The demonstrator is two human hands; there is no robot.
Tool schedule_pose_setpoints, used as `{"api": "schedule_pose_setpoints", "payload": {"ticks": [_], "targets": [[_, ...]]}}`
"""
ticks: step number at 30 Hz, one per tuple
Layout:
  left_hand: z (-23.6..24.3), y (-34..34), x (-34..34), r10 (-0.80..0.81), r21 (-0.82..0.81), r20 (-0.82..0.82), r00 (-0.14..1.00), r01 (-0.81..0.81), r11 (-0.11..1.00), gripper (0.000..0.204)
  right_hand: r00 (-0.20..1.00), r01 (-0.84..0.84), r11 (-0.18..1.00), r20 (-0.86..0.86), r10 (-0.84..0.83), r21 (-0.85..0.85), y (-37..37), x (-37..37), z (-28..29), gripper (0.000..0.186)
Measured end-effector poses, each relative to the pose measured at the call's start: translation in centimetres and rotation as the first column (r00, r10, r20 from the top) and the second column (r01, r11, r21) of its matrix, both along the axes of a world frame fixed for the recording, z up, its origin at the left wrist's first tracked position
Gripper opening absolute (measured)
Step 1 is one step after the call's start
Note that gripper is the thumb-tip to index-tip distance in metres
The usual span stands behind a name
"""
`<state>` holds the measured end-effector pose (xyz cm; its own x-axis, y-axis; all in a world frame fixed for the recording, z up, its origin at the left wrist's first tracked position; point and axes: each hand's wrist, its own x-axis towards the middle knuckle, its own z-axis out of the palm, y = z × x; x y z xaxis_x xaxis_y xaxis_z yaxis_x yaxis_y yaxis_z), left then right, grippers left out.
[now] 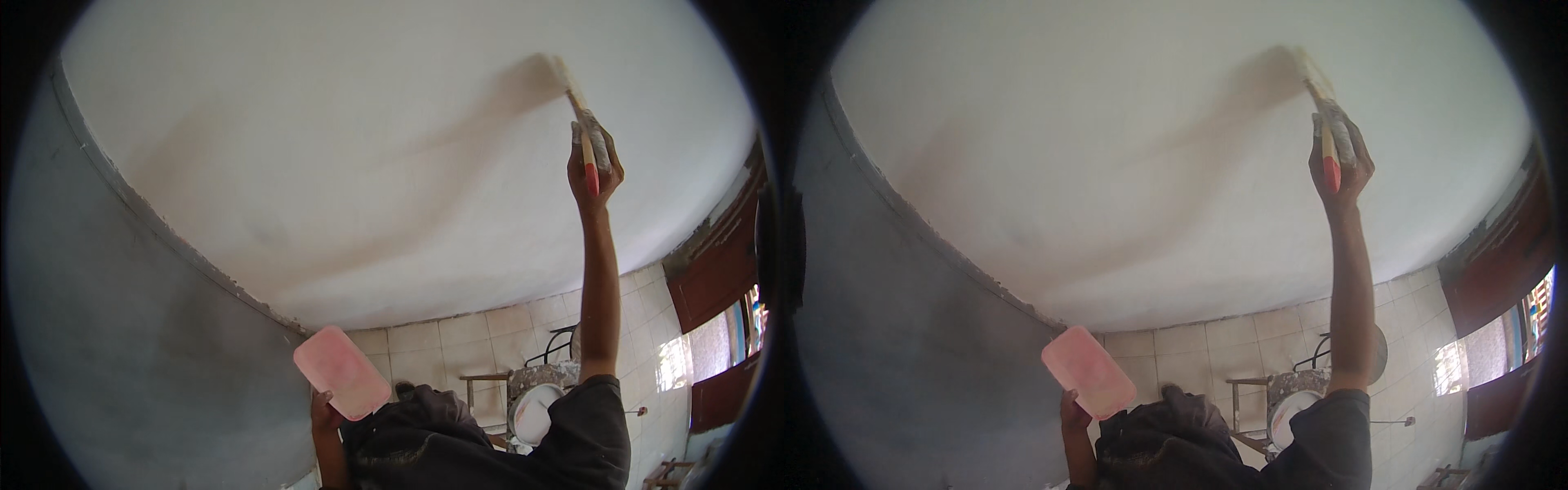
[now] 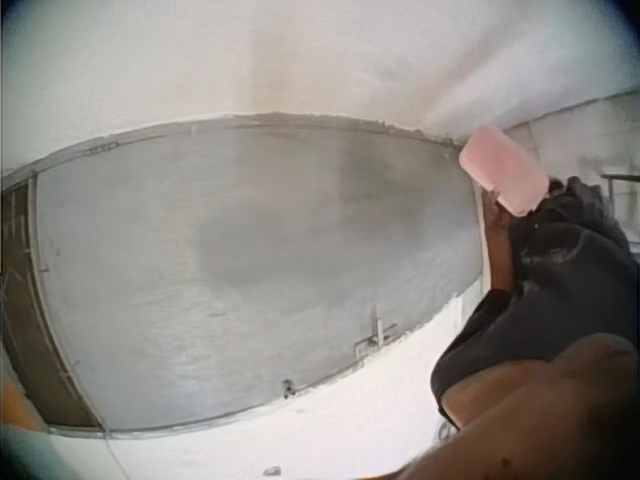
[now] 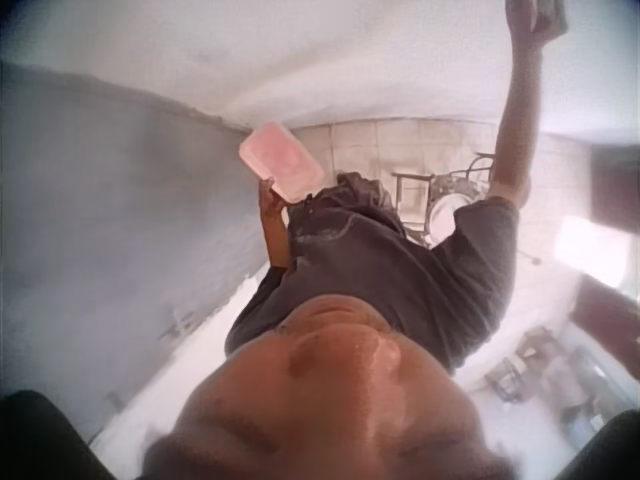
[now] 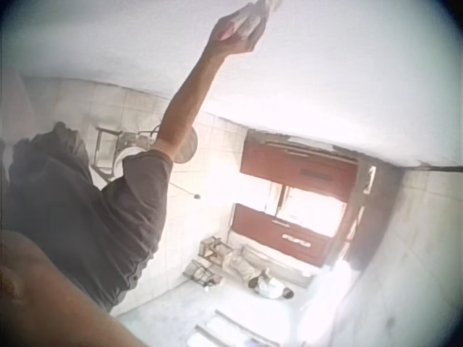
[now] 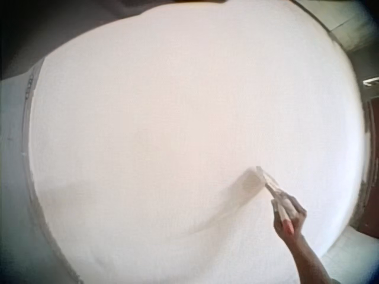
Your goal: The person paints a ceiling by hand using a brush and a container. They dip the brush into the white paint, apply it to the ceiling surface, and then use a cloth to wipe paint drips off their hands and clothing while standing near a paint bucket.
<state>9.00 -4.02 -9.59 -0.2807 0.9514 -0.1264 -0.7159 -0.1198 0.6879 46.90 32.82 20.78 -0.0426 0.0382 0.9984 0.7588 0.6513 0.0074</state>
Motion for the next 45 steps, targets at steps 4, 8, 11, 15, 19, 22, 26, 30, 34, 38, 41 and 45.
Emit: {"api": "schedule_pose_setpoints", "payload": {"ticks": [4, 8, 11, 15, 19, 22, 26, 30, 34, 38, 41, 45], "targets": [[0.7, 1.1, 1.9, -0.049, 0.026, -0.03, 0.998, 0.05, 0.998, 0.071, 0.994, 0.008, 0.987, -0.109, -0.026, -0.16, 3.2, -0.2, -13.9, 0.038], [0.7, 0.3, 2.0, -0.096, 0.018, -0.03, 0.995, 0.096, 0.995, 0.073, 0.836, 0.018, 0.591, 0.336, 0.434, -0.806, -4.7, -7.3, -30.1, 0.041], [2.8, 0.7, 2.2, -0.049, -0.02, -0.01, 0.999, 0.049, 0.999, 0.072, 0.842, 0.006, 0.579, 0.316, 0.437, -0.816, -6.7, -8.1, -31.7, 0.047], [1.0, -2.8, 2.2, -0.058, -0.028, -0.019, 0.998, 0.057, 0.998, 0.071, 0.925, -0.376, 0.811, -0.241, 0.295, -0.448, -5.7, -6.5, -21.3, 0.04], [-0.5, -5.7, 2.1, -0.01, -0.054, 0.025, 1.0, 0.011, 0.998, 0.069, 0.908, -0.311, 0.92, -0.359, 0.214, -0.237, -3.6, -8.0, -13.0, 0.035], [-0.3, -6.3, 2.9, -0.069, -0.008, 0.062, 0.996, 0.07, 0.997, 0.071, 0.974, -0.178, 0.762, -0.002, 0.226, -0.623, -3.6, -8.5, -20.5, 0.03], [2.2, -10.7, 2.5, 0.061, 0.0, 0.051, 0.997, -0.061, 0.998, 0.067, 0.867, 0.186, 0.252, 0.279, 0.412, -0.95, -13.1, -14.0, -29.6, 0.026], [2.7, -15.8, 3.9, 0.119, -0.002, 0.006, 0.993, -0.119, 0.993, 0.068, 0.844, 0.053, 0.229, 0.166, 0.51, -0.972, -22.0, -10.9, -32.7, 0.021], [1.0, -20.6, 5.6, 0.124, -0.068, 0.03, 0.992, -0.122, 0.99, 0.072, 0.829, -0.054, 0.283, 0.115, 0.547, -0.958, -31.7, -8.9, -30.6, 0.022], [-0.2, -22.6, 7.9, 0.08, -0.075, 0.068, 0.994, -0.075, 0.994, 0.072, 0.902, -0.257, 0.317, -0.109, 0.417, -0.913, -40.0, -5.1, -30.6, 0.022], [-0.3, -22.9, 9.7, 0.039, -0.091, 0.053, 0.998, -0.034, 0.995, 0.072, 0.873, -0.486, 0.084, -0.488, -0.01, -0.87, -44.3, -2.8, -32.5, 0.02], [0.1, -22.5, 11.7, -0.009, -0.113, 0.068, 0.998, 0.016, 0.993, 0.07, 0.673, -0.713, -0.082, -0.648, -0.356, -0.696, -45.4, -0.2, -31.1, 0.02]]}}
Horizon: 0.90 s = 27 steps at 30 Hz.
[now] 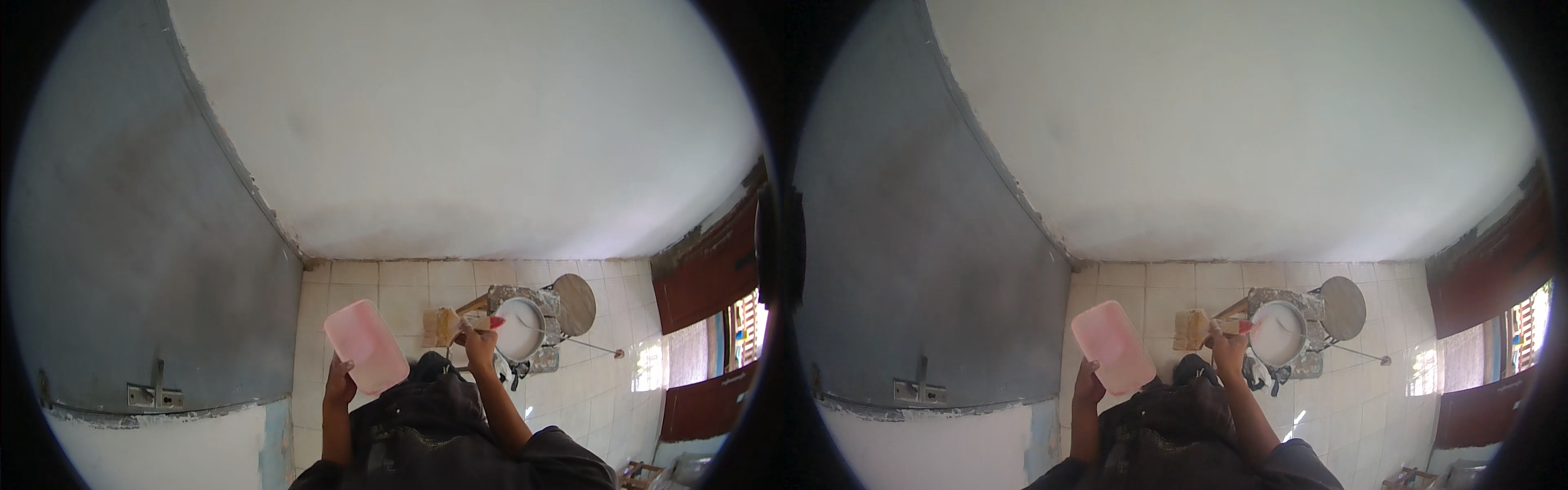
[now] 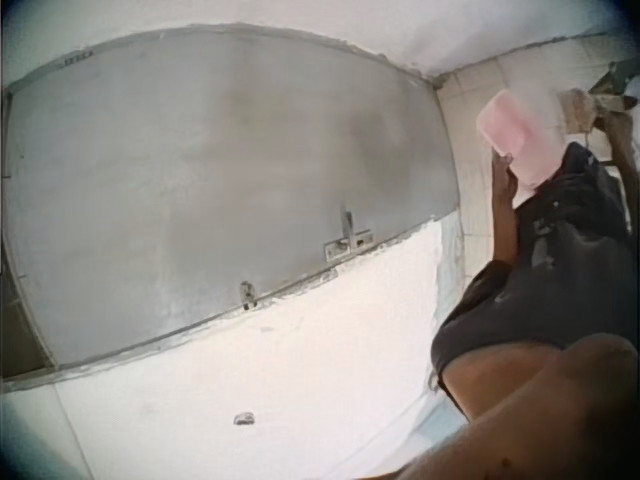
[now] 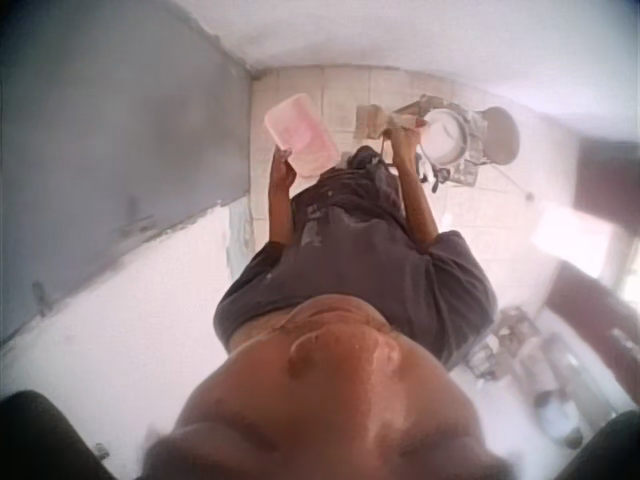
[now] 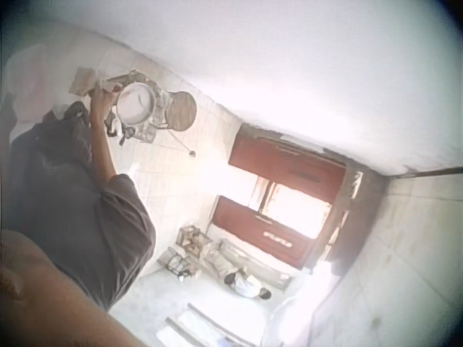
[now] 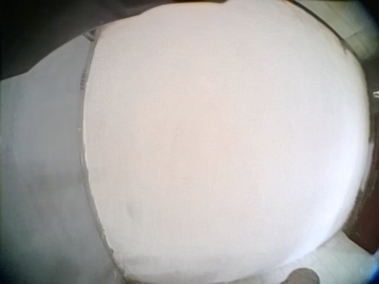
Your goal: The person paints a ceiling by hand using a brush and a container. They dip the brush into the white paint, apply it to the ceiling surface, and then use a cloth to wipe paint drips off their hands and clothing while standing near a paint bucket.
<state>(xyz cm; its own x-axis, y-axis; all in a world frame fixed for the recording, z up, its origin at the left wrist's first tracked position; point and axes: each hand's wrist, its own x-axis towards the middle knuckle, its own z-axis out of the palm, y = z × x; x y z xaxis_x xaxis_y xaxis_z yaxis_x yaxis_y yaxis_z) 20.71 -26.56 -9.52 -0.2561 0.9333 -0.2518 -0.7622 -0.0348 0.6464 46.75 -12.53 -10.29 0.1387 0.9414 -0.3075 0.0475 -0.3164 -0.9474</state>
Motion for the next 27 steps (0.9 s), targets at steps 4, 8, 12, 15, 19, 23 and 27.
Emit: {"api": "schedule_pose_setpoints", "payload": {"ticks": [4, 8, 12, 15, 19, 23, 27], "targets": [[0.2, 0.6, 1.3, -0.097, 0.063, -0.062, 0.993, 0.101, 0.993, 0.069, 0.943, 0.104, 0.983, -0.301, -0.145, -0.15, -0.5, 1.9, 3.1, 0.024], [1.8, 0.9, 4.7, -0.069, 0.099, -0.138, 0.988, 0.084, 0.992, 0.07, 0.969, -0.021, 1.0, -0.246, 0.019, -0.002, -2.1, 4.1, 5.4, 0.021], [1.0, 0.0, 9.4, -0.074, 0.113, 0.128, 0.989, 0.059, 0.992, 0.066, 0.942, 0.001, 0.994, -0.333, 0.035, 0.107, -6.2, 8.9, 9.5, 0.019], [-2.7, 0.2, 14.0, -0.007, -0.02, -0.107, 0.994, 0.005, 1.0, 0.061, 0.946, -0.116, 0.985, -0.287, 0.15, 0.131, -8.5, 15.9, 7.9, 0.017], [0.5, 1.5, 25.0, -0.07, 0.054, -0.254, 0.965, 0.087, 0.995, 0.067, 0.969, -0.063, 0.993, -0.231, 0.084, 0.097, -9.5, 24.8, 7.6, 0.018], [-0.4, 0.8, 32.6, 0.05, 0.06, -0.099, 0.994, -0.045, 0.997, 0.061, 0.987, 0.039, 0.996, -0.162, -0.027, 0.076, -9.1, 32.4, 8.8, 0.023], [-1.7, -1.2, 34.5, -0.068, 0.08, 0.039, 0.997, 0.065, 0.995, 0.066, 0.99, 0.076, 0.983, -0.133, -0.054, 0.168, -8.2, 36.7, 10.3, 0.026]]}}
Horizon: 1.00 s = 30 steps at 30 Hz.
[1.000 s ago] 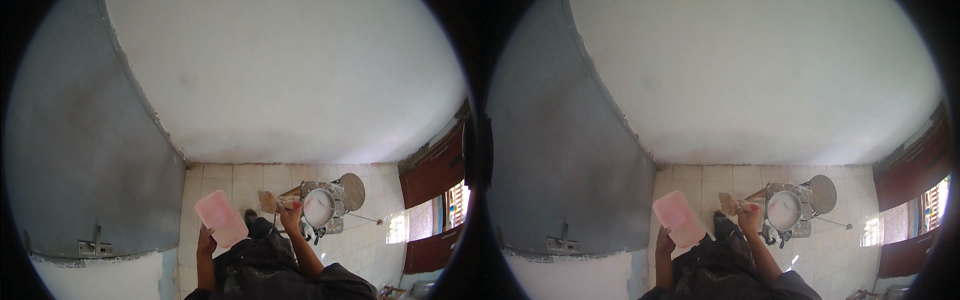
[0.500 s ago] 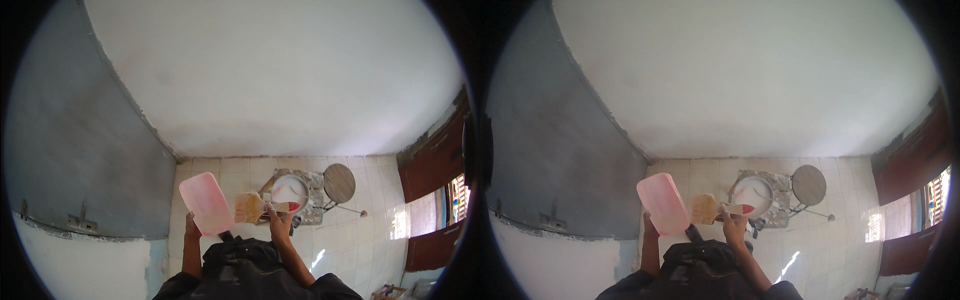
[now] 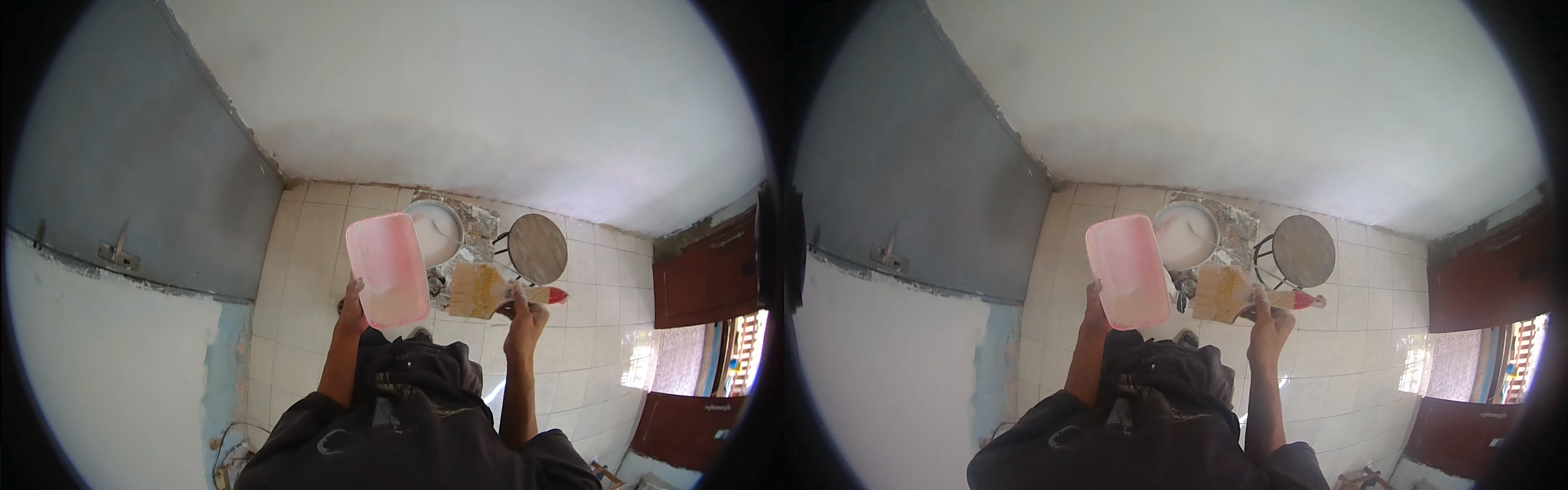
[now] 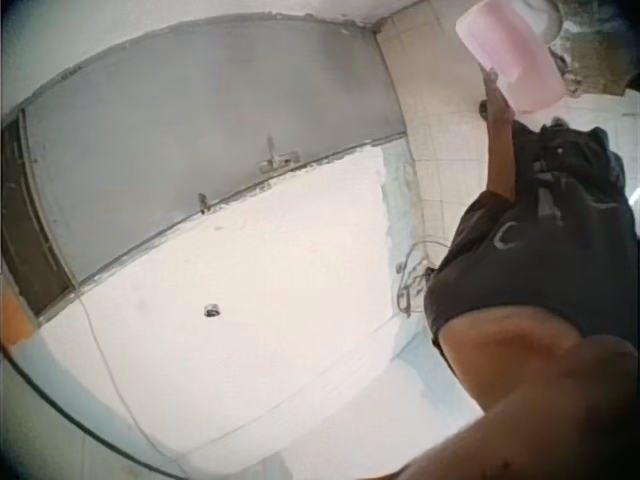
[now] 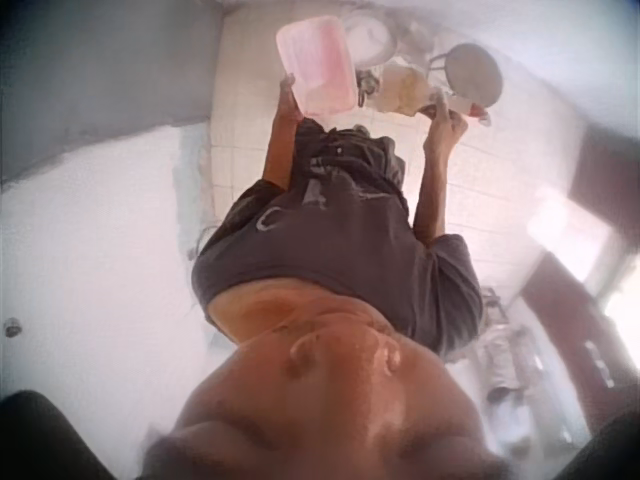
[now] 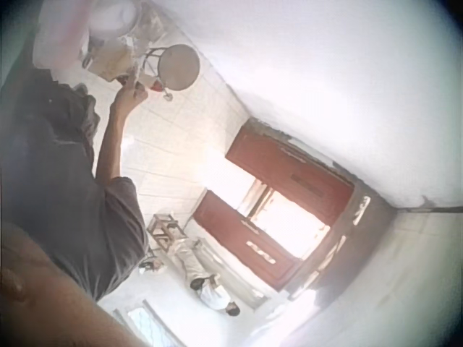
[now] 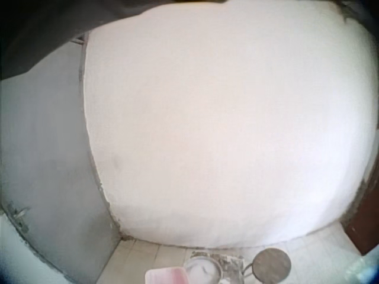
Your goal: The person paints a ceiling by hand using a brush and a container. They dip the brush into the white paint, apply it to the ceiling surface, and then use a cloth to wipe paint drips off their hands and clothing while standing near a paint bucket.
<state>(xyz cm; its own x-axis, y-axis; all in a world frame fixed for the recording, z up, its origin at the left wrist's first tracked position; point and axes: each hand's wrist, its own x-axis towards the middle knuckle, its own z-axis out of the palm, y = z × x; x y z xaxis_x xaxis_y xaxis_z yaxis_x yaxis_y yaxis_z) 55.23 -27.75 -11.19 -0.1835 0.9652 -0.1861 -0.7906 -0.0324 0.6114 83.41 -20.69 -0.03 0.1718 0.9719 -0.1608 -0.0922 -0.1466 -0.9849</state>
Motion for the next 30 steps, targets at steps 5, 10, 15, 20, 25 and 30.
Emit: {"api": "schedule_pose_setpoints", "payload": {"ticks": [5, 10, 15, 20, 25, 30], "targets": [[1.1, -1.2, 1.2, -0.019, -0.039, 0.043, 0.999, 0.02, 0.999, 0.068, 0.993, 0.104, 0.993, -0.065, -0.1, 0.058, 0.5, 1.2, 2.0, 0.027], [0.6, -2.0, 1.5, 0.016, -0.033, -0.173, 0.985, -0.022, 0.999, 0.058, 0.966, 0.179, 0.983, -0.193, -0.17, 0.034, 0.1, -0.2, 3.2, 0.029], [0.1, -0.9, 2.1, 0.021, -0.038, -0.167, 0.986, -0.027, 0.999, 0.059, 0.935, 0.13, 0.981, -0.311, -0.169, -0.144, -0.2, -0.3, 1.7, 0.028], [0.7, 0.2, 1.8, 0.02, -0.082, -0.049, 0.999, -0.024, 0.996, 0.06, 0.884, 0.211, 0.938, -0.356, -0.303, -0.273, 1.0, -1.0, 1.9, 0.031], [0.7, 1.4, -0.4, -0.144, -0.034, 0.124, 0.982, 0.15, 0.988, 0.076, 0.927, 0.148, 0.964, -0.309, -0.213, -0.221, 2.4, -2.3, 2.8, 0.028], [0.9, 1.9, 1.2, -0.063, -0.028, 0.097, 0.993, 0.066, 0.997, 0.062, 0.908, 0.098, 0.977, -0.385, -0.166, -0.189, 4.3, -1.0, 2.3, 0.026]]}}
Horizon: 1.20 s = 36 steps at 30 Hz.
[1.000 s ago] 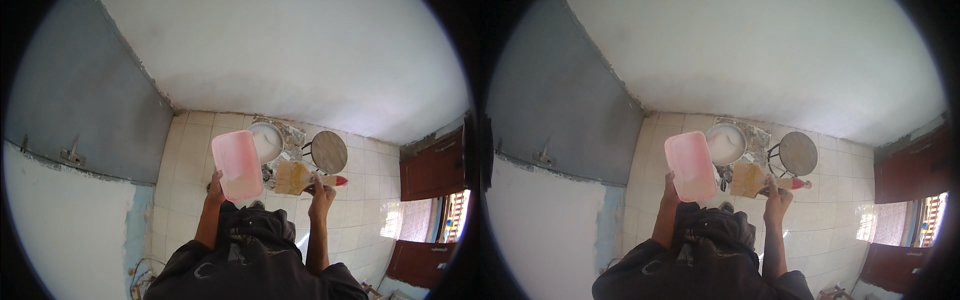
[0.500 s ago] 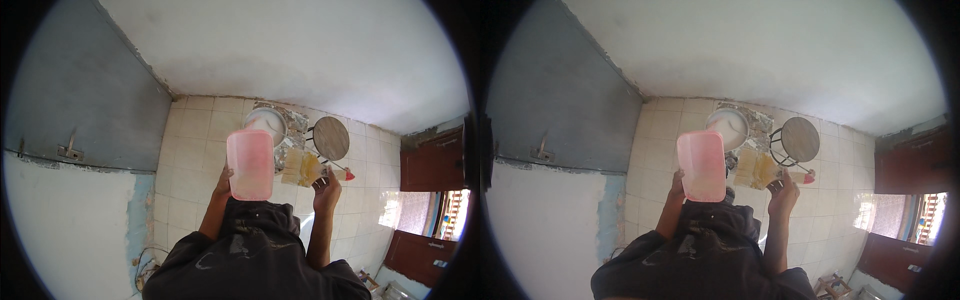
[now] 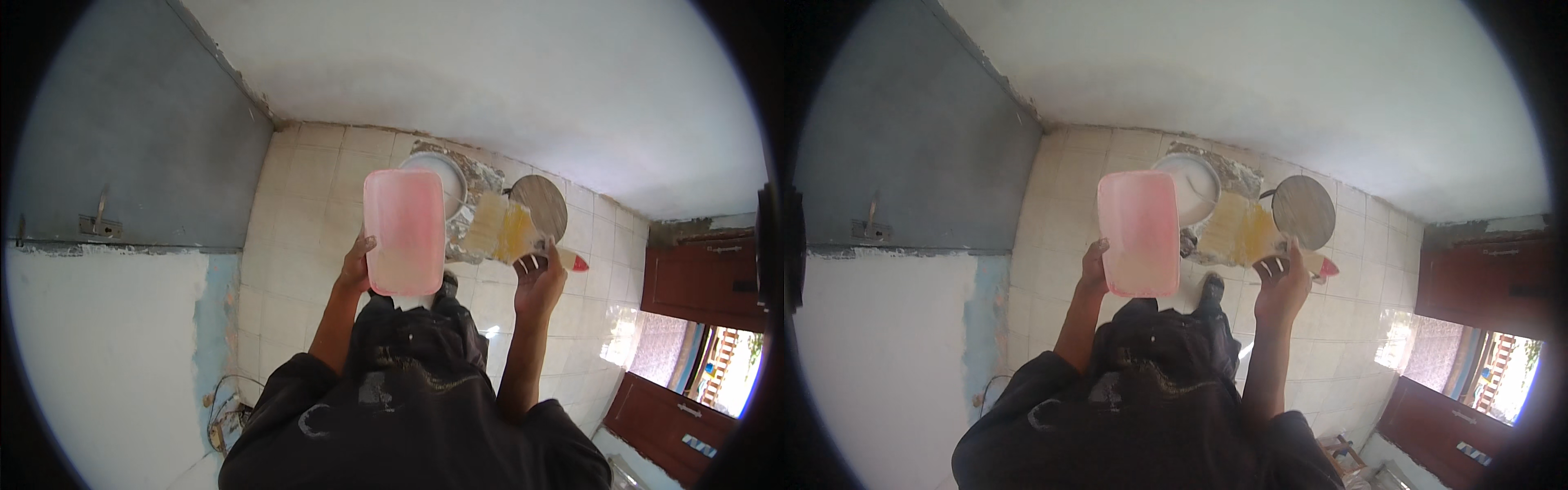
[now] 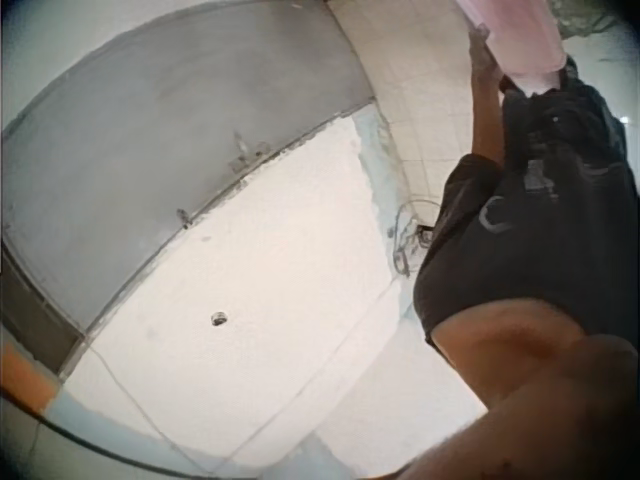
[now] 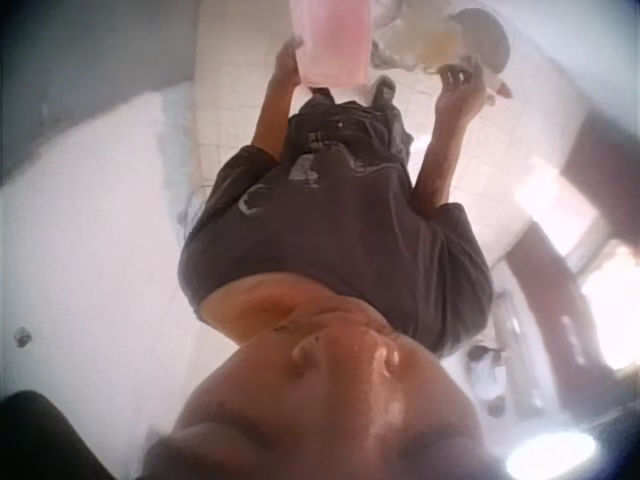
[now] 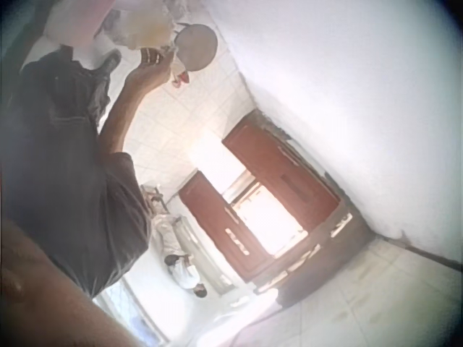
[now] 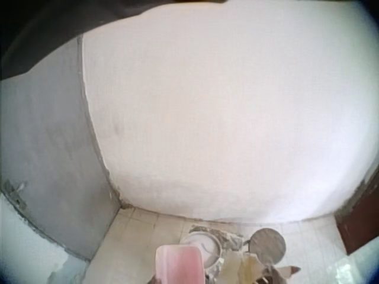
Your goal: The person paints a ceiling by hand using a brush and a container. They dip the brush into the white paint, apply it to the ceiling surface, and then use a cloth to wipe paint drips off their hands and clothing while standing near a paint bucket.
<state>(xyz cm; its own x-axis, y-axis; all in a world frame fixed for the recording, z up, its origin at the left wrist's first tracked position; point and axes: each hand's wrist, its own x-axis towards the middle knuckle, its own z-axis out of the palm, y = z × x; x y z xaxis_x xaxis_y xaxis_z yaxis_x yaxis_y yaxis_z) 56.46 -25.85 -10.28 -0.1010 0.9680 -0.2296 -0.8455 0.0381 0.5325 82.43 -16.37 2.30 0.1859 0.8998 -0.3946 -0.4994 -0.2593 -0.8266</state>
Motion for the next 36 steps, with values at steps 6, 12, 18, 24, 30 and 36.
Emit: {"api": "schedule_pose_setpoints", "payload": {"ticks": [6, 12, 18, 24, 30, 36], "targets": [[1.3, 0.9, 5.9, -0.053, 0.081, -0.094, 0.994, 0.061, 0.995, 0.087, 0.993, -0.033, 0.998, -0.11, 0.04, 0.06, 2.2, 3.3, 0.7, 0.025], [1.1, 3.3, 11.9, -0.102, 0.2, -0.123, 0.987, 0.125, 0.972, 0.083, 0.968, -0.123, 0.983, -0.201, 0.15, 0.139, 3.7, 8.5, 0.1, 0.037], [2.1, 5.4, 17.3, 0.029, 0.182, -0.227, 0.973, 0.014, 0.983, 0.09, 0.926, -0.192, 0.974, -0.308, 0.22, 0.121, 6.2, 12.1, 1.2, 0.038], [1.6, 6.9, 20.4, 0.009, 0.039, -0.087, 0.996, -0.005, 0.999, 0.082, 0.916, -0.231, 0.957, -0.292, 0.274, 0.175, 7.7, 15.4, 0.8, 0.036], [2.9, 8.8, 22.0, -0.126, 0.133, -0.152, 0.98, 0.146, 0.98, 0.081, 0.928, -0.248, 0.925, -0.203, 0.312, 0.29, 7.4, 15.8, 0.1, 0.034], [2.1, 9.2, 21.8, -0.223, 0.106, -0.175, 0.959, 0.243, 0.964, 0.086, 0.942, -0.254, 0.91, -0.13, 0.31, 0.326, 7.7, 16.4, -0.5, 0.033]]}}
